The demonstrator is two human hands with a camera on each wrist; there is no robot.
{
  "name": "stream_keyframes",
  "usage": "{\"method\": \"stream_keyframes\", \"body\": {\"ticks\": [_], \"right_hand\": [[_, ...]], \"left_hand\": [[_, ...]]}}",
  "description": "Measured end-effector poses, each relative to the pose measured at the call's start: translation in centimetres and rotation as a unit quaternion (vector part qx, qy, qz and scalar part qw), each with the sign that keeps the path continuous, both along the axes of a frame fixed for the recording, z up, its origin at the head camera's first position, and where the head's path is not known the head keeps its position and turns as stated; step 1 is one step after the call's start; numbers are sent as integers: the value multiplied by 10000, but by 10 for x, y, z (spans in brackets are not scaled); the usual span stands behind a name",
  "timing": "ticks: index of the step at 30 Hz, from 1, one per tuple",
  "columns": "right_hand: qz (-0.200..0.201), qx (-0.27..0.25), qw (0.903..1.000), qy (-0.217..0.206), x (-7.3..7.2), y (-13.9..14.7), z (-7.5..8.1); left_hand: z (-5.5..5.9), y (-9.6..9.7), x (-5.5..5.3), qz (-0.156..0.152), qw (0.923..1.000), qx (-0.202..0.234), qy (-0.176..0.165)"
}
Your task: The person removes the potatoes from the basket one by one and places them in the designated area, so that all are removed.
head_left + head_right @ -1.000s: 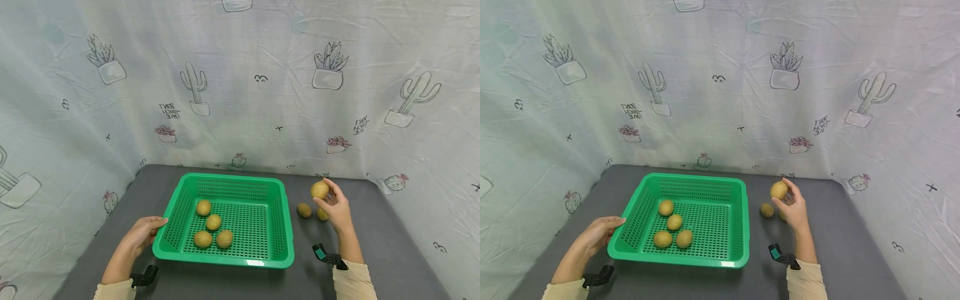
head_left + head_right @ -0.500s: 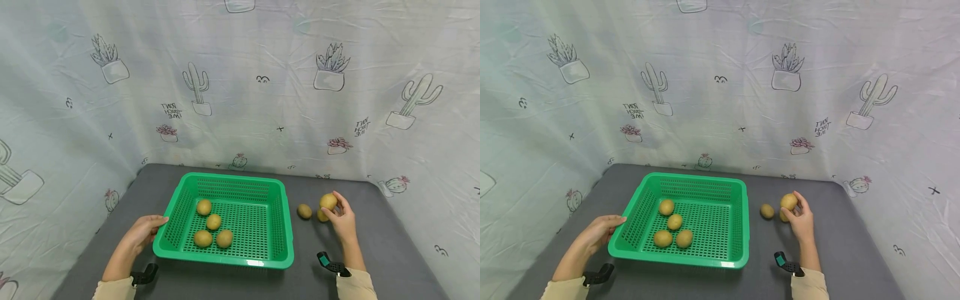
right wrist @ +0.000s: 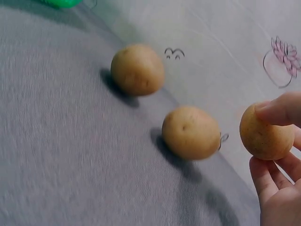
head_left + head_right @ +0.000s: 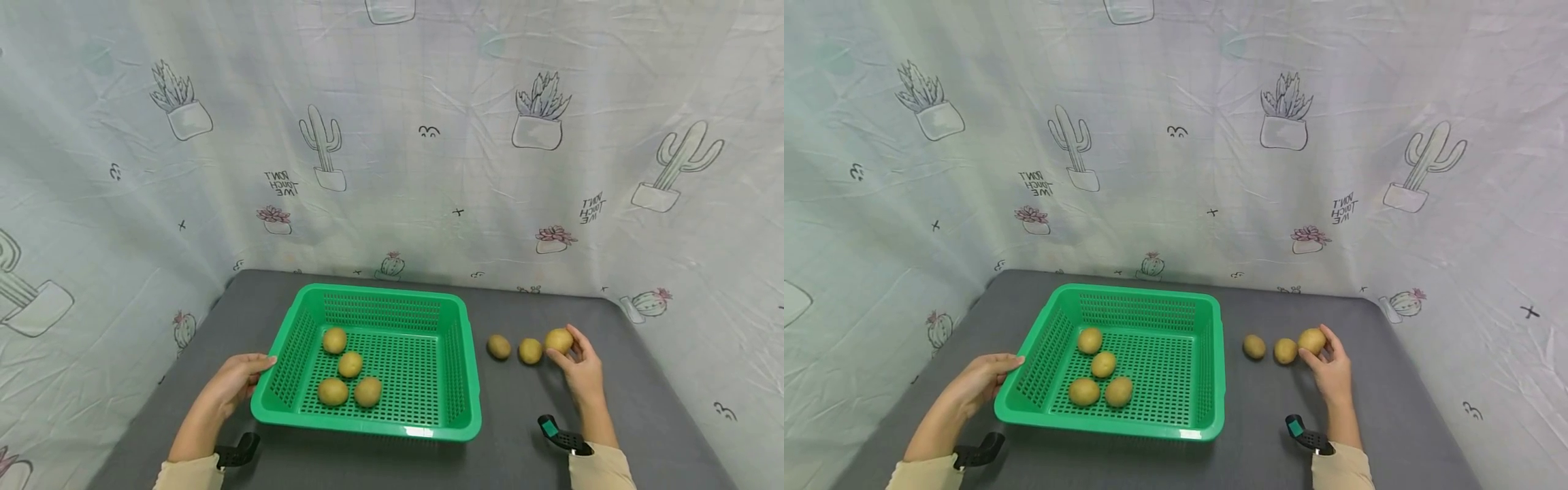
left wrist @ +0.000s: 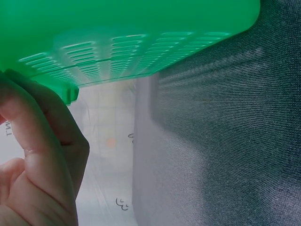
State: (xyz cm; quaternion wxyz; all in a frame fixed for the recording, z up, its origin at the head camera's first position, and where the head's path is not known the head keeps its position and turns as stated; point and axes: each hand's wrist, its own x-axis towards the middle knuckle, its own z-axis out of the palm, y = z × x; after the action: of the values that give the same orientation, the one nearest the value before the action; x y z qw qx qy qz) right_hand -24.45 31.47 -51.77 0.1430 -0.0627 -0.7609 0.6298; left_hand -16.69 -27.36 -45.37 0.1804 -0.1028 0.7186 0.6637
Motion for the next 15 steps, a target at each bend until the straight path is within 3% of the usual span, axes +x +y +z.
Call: {"method": "stream_keyframes", "body": {"ticks": [9, 15], "right_hand": [[-82, 822, 9934, -802, 2, 13, -11], [12, 1037, 9891, -1045, 2, 16, -17]], "left_hand": [[-2, 1, 1, 12, 9996, -174, 215], [-1, 2, 2, 78, 9997, -155, 172]]}}
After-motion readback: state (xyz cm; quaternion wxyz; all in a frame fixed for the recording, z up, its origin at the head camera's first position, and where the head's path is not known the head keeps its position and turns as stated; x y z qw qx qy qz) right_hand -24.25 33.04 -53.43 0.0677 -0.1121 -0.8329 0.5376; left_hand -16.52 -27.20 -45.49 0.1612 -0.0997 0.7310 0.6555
